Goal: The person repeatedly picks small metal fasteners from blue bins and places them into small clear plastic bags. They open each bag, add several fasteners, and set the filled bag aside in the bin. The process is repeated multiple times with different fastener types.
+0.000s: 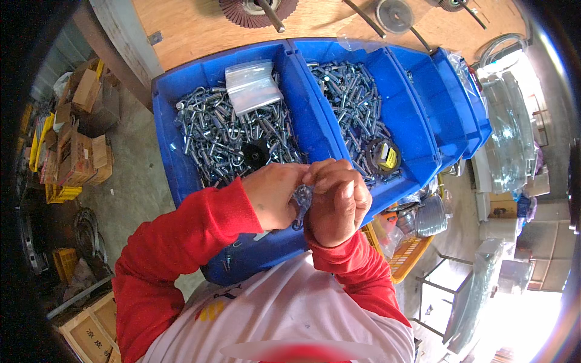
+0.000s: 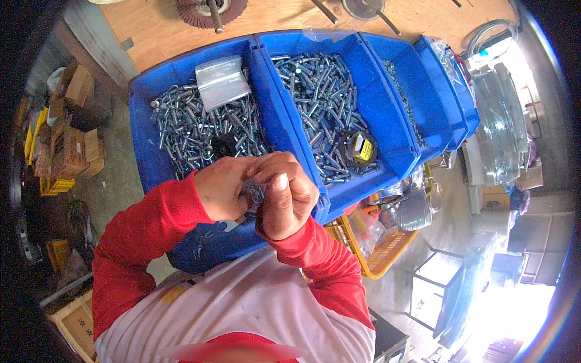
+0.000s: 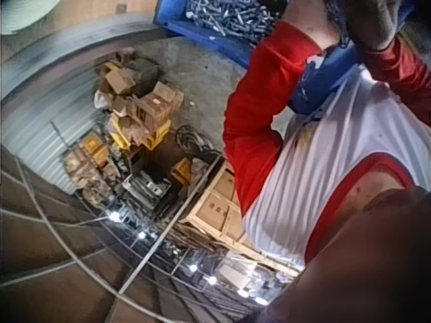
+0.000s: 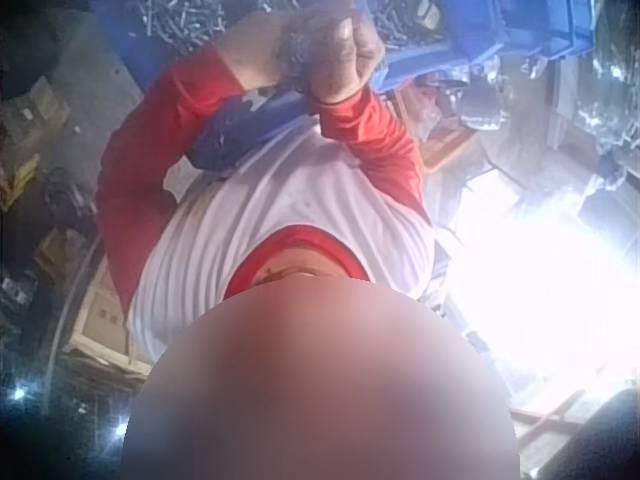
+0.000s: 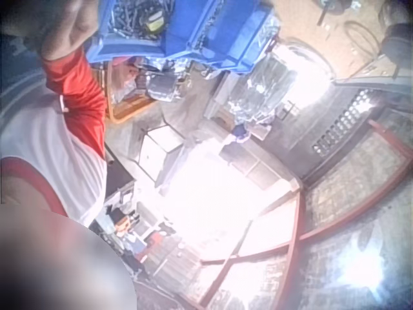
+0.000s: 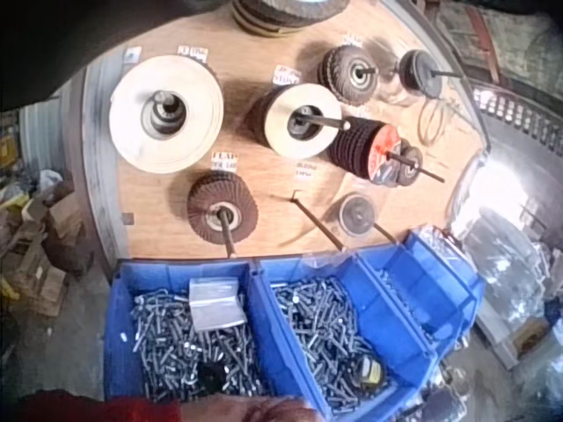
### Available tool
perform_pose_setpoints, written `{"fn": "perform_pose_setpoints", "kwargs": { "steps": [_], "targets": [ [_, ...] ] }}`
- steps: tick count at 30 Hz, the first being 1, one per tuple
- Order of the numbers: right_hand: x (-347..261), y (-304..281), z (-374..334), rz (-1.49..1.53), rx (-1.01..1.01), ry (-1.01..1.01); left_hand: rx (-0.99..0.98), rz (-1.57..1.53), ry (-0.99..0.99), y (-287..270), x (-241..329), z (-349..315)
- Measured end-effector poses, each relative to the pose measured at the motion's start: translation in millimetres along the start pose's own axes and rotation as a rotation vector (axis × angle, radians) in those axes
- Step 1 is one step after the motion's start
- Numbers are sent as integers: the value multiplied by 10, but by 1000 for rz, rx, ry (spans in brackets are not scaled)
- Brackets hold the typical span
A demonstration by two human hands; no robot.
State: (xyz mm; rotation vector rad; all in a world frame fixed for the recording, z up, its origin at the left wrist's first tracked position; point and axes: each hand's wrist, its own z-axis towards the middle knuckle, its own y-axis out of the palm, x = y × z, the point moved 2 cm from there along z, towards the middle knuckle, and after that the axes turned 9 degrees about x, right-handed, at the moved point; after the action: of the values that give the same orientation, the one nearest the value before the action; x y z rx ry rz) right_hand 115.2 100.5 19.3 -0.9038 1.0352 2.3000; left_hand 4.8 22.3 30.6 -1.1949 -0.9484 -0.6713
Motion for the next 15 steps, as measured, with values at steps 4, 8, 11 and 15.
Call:
{"fn": "perform_pose_setpoints", "kwargs": {
  "steps": [4,8,11,15],
  "targets": [
    [-83,16,48,-150,-125,-34,-28,49,35,21,-55,-5],
    [-354,-118,263,-1055,-410,-142,21,91,122,12,-148,-14],
    [-326,-235,312,-1472,-654,70,-18,201,188,-53,-110,20],
    [-208,-246,271,-1464,-678,-53,89,442,54,-103,186,-110]
  ]
}}
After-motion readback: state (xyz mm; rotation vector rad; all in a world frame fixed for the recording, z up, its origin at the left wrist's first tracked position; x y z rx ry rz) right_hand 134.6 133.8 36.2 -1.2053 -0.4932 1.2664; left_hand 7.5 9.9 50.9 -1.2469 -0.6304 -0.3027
